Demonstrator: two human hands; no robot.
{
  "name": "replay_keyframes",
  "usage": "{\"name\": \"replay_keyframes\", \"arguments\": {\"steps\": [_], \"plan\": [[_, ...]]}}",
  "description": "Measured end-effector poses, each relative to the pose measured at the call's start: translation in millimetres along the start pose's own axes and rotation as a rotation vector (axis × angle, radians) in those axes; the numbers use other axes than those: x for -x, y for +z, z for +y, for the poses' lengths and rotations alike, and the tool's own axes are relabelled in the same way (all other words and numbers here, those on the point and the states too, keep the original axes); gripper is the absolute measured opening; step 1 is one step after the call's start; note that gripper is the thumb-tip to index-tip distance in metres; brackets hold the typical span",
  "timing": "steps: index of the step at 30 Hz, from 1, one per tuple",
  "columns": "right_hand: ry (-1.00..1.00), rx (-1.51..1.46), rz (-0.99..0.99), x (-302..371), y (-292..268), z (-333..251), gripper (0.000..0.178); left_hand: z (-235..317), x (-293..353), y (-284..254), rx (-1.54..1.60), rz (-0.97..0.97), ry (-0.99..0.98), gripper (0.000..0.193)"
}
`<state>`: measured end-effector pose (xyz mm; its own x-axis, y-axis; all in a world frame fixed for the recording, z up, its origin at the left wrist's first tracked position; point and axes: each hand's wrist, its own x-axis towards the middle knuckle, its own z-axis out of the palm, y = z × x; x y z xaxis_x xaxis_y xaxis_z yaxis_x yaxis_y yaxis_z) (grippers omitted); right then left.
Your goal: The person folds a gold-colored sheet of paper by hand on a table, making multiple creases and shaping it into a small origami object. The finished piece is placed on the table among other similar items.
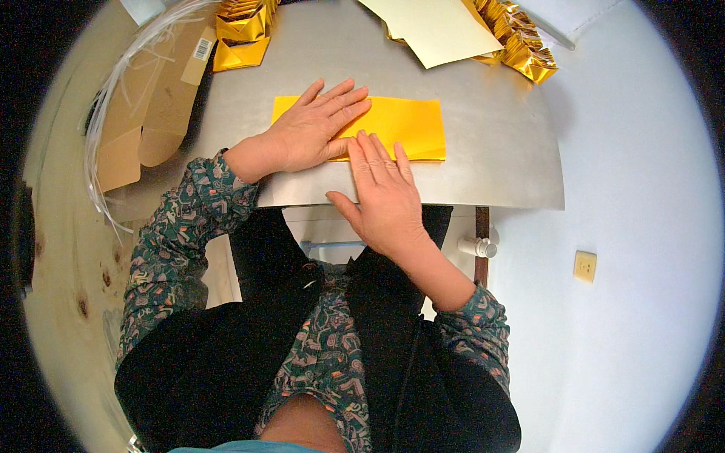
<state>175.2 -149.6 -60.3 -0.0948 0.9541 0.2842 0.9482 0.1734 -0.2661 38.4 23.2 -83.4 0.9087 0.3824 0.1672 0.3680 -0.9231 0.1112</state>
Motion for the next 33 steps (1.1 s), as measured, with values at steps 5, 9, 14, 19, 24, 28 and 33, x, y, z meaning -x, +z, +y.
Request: {"name": "replay_keyframes", "arguments": {"steps": [5,9,14,19,24,28,33], "plan": [[0.013,0.068,-0.021,13.2,-6.5,18.0,0.075,4.0,-0.2,-0.9,0.024,-0.002,-0.01,0.068],[0.04,0.128,-0.028,24.9,-14.9,32.8,0.072,4.0,1.2,-1.9,0.029,-0.003,-0.013,0.071],[0.119,0.192,-0.032,39.8,-30.6,52.2,0.066,3.8,1.9,-3.8,0.06,0.012,0.002,0.079],[0.167,0.196,-0.021,45.3,-35.6,57.1,0.055,4.0,3.3,-5.7,0.069,0.012,0.008,0.081],[0.264,0.112,-0.044,20.5,-55.4,67.1,0.039,2.7,4.6,-5.1,0.053,0.024,0.008,0.081],[-0.03,-0.016,0.151,-29.6,-37.1,70.8,0.038,3.0,5.9,-2.6,0.034,0.043,0.011,0.08],[-0.036,0.068,-0.001,-58.9,2.9,69.9,0.048,4.4,5.0,3.3,0.043,0.069,-0.013,0.082]]}}
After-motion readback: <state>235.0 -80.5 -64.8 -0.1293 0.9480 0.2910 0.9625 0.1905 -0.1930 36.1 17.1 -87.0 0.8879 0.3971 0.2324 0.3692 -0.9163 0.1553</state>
